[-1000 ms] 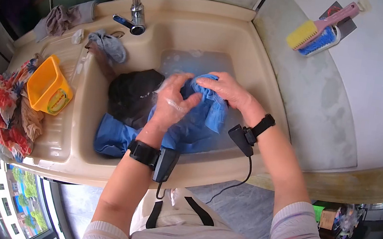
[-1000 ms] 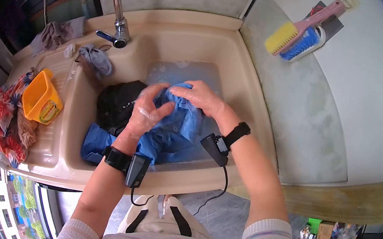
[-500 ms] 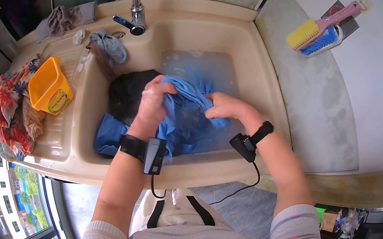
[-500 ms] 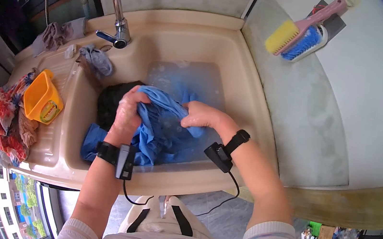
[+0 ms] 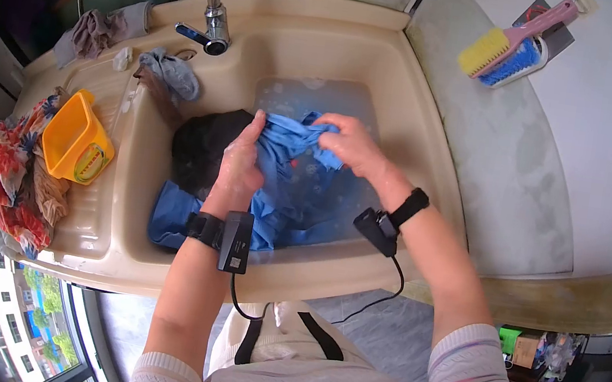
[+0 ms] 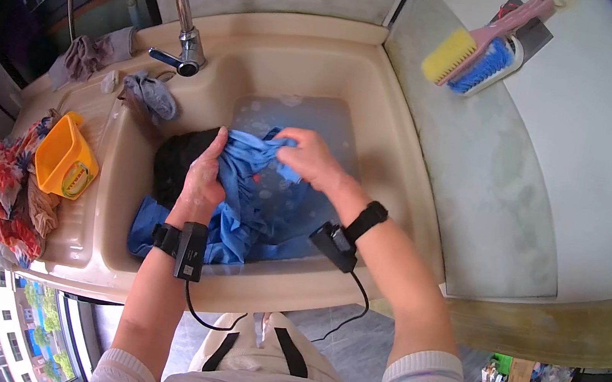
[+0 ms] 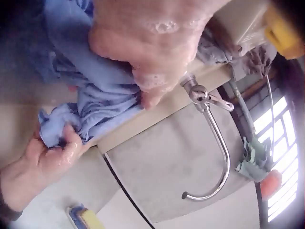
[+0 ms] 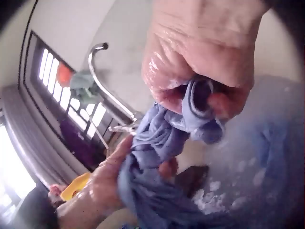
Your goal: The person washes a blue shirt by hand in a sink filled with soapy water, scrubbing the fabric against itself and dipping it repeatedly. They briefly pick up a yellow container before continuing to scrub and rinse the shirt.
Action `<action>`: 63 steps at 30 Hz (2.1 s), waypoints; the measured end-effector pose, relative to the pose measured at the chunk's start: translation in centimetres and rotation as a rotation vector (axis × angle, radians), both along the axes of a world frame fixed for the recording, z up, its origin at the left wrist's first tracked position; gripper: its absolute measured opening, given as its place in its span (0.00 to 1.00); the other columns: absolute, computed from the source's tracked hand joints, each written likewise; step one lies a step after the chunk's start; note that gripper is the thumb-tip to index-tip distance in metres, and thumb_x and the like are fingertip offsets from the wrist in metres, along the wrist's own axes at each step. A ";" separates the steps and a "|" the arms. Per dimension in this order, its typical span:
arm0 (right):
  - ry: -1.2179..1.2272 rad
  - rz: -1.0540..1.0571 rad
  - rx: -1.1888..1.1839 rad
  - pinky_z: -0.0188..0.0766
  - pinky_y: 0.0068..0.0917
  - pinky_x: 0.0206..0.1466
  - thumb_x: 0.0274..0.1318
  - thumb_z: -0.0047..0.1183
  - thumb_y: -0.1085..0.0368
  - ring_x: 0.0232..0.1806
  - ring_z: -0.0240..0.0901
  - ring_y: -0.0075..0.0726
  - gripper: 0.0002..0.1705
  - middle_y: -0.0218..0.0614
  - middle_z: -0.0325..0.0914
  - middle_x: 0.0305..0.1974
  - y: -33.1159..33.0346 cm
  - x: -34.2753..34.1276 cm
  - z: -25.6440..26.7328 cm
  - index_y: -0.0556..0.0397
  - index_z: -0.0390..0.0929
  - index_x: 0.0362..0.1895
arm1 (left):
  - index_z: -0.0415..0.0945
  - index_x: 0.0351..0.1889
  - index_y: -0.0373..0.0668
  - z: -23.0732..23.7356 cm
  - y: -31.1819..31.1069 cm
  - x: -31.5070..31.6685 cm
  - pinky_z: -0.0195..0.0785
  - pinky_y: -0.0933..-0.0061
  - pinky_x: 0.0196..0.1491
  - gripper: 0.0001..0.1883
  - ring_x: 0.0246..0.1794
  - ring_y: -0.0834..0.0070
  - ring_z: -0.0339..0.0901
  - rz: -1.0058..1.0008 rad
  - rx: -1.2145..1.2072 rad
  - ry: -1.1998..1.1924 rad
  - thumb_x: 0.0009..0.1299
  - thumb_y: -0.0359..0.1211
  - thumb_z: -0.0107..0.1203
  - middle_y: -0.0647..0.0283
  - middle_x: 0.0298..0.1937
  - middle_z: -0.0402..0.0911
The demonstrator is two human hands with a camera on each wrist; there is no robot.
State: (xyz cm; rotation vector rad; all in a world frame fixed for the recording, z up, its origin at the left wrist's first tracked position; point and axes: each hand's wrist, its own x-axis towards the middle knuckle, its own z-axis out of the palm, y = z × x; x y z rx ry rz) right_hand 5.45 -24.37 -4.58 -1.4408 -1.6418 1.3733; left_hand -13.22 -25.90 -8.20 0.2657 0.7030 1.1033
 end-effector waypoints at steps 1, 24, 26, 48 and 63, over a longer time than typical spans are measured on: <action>-0.054 0.042 0.183 0.65 0.28 0.23 0.37 0.51 0.66 0.20 0.70 0.30 0.14 0.35 0.74 0.22 -0.7 -1.3 -0.3 0.53 0.77 0.34 | 0.73 0.42 0.40 -0.7 0.2 0.2 0.72 0.59 0.37 0.16 0.36 0.67 0.76 -0.001 -0.002 0.000 0.66 0.42 0.49 0.59 0.36 0.79; -0.417 -0.122 0.402 0.68 0.44 0.35 0.52 0.40 0.47 0.33 0.72 0.57 0.25 0.52 0.74 0.25 -0.5 -4.9 -2.4 0.57 0.75 0.24 | 0.73 0.36 0.48 -0.5 -1.9 2.9 0.60 0.70 0.23 0.10 0.30 0.75 0.71 0.080 -0.094 0.138 0.68 0.39 0.41 0.68 0.30 0.75; -0.143 -0.085 0.199 0.66 0.28 0.26 0.50 0.51 0.52 0.22 0.71 0.31 0.20 0.39 0.74 0.20 0.4 -3.6 -3.1 0.59 0.75 0.27 | 0.73 0.35 0.44 -0.6 -0.9 2.1 0.63 0.70 0.22 0.07 0.26 0.73 0.73 0.082 -0.103 0.002 0.67 0.34 0.44 0.64 0.28 0.76; -0.336 -0.024 0.792 0.65 0.45 0.26 0.53 0.44 0.55 0.23 0.69 0.57 0.18 0.47 0.72 0.20 -4.1 -8.4 -1.0 0.54 0.71 0.19 | 0.73 0.40 0.45 -5.0 -0.6 1.9 0.67 0.68 0.34 0.14 0.29 0.73 0.72 0.118 0.156 -0.338 0.69 0.43 0.42 0.67 0.27 0.73; -0.352 0.011 0.807 0.68 0.45 0.28 0.51 0.45 0.58 0.27 0.72 0.54 0.15 0.47 0.73 0.21 -4.3 -7.3 -1.2 0.53 0.72 0.18 | 0.70 0.42 0.44 -5.8 -1.9 2.2 0.68 0.65 0.41 0.10 0.39 0.70 0.73 0.126 0.265 -0.193 0.67 0.35 0.41 0.64 0.38 0.74</action>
